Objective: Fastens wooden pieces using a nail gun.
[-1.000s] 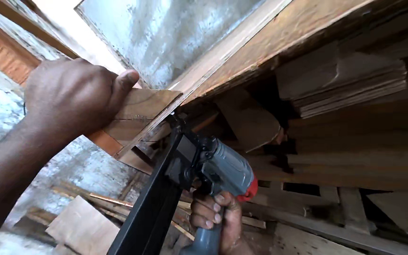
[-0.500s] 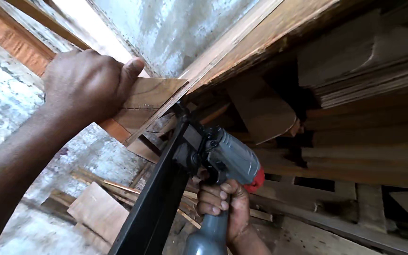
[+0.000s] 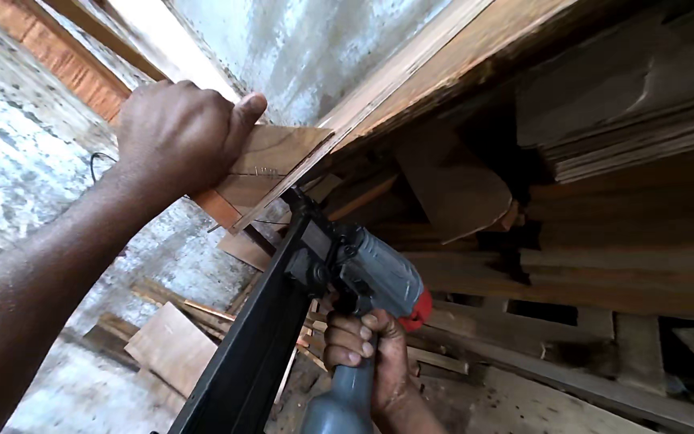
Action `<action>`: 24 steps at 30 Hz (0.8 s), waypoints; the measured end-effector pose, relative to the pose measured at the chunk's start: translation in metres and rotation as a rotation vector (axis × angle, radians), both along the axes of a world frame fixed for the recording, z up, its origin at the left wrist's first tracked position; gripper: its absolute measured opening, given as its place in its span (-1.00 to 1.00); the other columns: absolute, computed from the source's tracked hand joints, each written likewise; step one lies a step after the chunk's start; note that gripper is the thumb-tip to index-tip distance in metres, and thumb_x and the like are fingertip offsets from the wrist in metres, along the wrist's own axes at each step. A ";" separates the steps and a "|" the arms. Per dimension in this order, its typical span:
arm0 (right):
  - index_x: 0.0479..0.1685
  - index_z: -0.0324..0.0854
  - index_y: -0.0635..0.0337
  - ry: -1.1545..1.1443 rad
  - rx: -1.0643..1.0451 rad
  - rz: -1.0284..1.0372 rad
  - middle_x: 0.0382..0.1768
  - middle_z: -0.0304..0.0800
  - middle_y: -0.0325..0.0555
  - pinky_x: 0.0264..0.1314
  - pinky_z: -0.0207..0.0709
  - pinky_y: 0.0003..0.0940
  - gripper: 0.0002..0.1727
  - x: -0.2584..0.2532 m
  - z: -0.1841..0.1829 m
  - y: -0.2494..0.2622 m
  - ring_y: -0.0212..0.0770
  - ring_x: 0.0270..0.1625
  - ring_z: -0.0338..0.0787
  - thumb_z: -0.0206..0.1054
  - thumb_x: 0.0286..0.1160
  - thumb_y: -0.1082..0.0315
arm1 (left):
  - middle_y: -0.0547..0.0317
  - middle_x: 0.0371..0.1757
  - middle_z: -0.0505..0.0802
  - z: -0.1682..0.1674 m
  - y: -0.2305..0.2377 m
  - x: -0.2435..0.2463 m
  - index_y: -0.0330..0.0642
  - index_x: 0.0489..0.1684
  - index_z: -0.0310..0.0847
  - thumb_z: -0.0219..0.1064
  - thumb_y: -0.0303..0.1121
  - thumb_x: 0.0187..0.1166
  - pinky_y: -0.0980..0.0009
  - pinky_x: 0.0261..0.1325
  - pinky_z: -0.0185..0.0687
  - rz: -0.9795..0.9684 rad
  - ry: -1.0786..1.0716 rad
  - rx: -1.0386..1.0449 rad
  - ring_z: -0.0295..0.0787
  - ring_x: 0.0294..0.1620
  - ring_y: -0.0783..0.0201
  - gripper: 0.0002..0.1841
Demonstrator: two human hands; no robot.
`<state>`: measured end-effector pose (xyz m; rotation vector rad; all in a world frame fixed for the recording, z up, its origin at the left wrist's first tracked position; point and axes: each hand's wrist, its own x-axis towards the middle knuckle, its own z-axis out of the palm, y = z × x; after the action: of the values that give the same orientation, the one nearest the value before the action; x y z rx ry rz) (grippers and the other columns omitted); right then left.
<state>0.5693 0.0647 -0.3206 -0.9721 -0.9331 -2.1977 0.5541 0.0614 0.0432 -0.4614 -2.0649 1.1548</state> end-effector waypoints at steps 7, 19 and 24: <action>-0.19 0.68 0.25 0.026 0.031 -0.014 -0.59 0.62 -0.24 -0.31 0.66 -0.40 -0.77 -0.004 -0.002 0.003 -0.32 -0.54 0.69 0.40 0.32 0.26 | -0.31 -0.53 0.65 -0.001 0.003 0.002 -0.25 -0.65 0.36 -0.57 0.30 0.78 -0.37 -0.33 0.40 0.037 -0.016 0.032 0.73 -0.27 -0.44 -0.13; -0.15 0.66 0.23 0.020 0.030 0.062 -0.59 0.59 -0.25 -0.33 0.63 -0.42 -0.76 0.014 0.001 -0.013 -0.33 -0.55 0.67 0.34 0.34 0.25 | -0.31 -0.47 0.65 0.006 -0.002 -0.002 -0.25 -0.61 0.33 -0.58 0.30 0.78 -0.36 -0.33 0.39 0.013 -0.059 0.004 0.73 -0.23 -0.42 -0.14; -0.14 0.65 0.26 0.023 0.031 0.087 -0.58 0.59 -0.24 -0.31 0.65 -0.42 -0.75 0.014 0.007 -0.011 -0.33 -0.55 0.68 0.34 0.36 0.25 | -0.30 -0.47 0.66 0.006 0.001 0.000 -0.24 -0.62 0.35 -0.55 0.30 0.79 -0.34 -0.35 0.40 0.018 -0.062 0.013 0.74 -0.23 -0.41 -0.14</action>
<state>0.5836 0.0534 -0.3133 -0.9237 -0.9114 -2.1176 0.5541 0.0619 0.0491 -0.4780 -2.1325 1.1502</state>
